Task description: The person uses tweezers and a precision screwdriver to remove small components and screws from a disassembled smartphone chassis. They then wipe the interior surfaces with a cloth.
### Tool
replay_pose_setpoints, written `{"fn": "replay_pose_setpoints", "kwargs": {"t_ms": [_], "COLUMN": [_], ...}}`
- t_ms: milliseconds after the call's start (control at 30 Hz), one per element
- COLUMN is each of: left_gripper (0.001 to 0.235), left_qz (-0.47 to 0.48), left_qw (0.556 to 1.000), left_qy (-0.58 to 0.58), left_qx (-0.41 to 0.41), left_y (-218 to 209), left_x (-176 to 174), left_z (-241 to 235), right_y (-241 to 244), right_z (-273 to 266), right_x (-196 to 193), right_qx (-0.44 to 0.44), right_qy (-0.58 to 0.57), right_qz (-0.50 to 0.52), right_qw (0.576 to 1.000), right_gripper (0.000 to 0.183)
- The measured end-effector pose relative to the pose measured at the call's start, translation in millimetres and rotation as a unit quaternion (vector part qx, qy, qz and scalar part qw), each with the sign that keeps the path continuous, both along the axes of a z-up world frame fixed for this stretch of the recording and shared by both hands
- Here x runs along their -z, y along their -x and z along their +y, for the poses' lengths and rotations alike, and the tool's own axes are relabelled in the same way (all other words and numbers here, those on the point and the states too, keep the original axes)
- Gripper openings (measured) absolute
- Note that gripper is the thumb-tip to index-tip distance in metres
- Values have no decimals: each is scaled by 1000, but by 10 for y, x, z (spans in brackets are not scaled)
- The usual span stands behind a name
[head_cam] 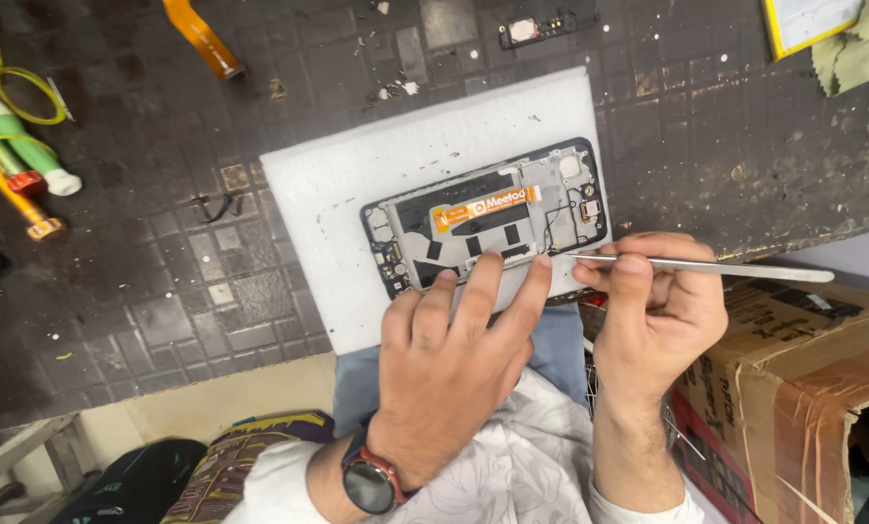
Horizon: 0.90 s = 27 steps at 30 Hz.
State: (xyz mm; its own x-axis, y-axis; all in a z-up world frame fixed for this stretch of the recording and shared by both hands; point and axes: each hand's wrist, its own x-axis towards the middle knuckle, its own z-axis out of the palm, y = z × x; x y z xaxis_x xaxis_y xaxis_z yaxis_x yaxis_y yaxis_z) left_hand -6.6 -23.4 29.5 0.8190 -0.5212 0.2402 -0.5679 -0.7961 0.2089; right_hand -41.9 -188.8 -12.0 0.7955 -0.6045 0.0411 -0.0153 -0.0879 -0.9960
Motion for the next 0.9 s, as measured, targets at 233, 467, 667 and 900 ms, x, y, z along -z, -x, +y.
{"fn": "replay_pose_setpoints", "kwargs": {"t_ms": [233, 467, 667, 900], "left_gripper": [50, 53, 56, 58], "left_qz": [33, 63, 40, 107], "left_qw": [995, 992, 997, 984], "left_qy": [53, 70, 39, 146], "left_qx": [-78, -87, -53, -10], "left_y": [155, 178, 200, 282], "left_x": [20, 32, 126, 119], "left_z": [-164, -225, -113, 26], "right_y": [2, -78, -180, -245], "right_z": [3, 3, -18, -179], "right_x": [67, -23, -165, -438], "right_qx": [-4, 28, 35, 69], "right_qy": [24, -25, -143, 134], "right_qz": [-31, 14, -1, 163], "right_qw": [999, 999, 989, 975], "right_gripper": [4, 7, 19, 18]}}
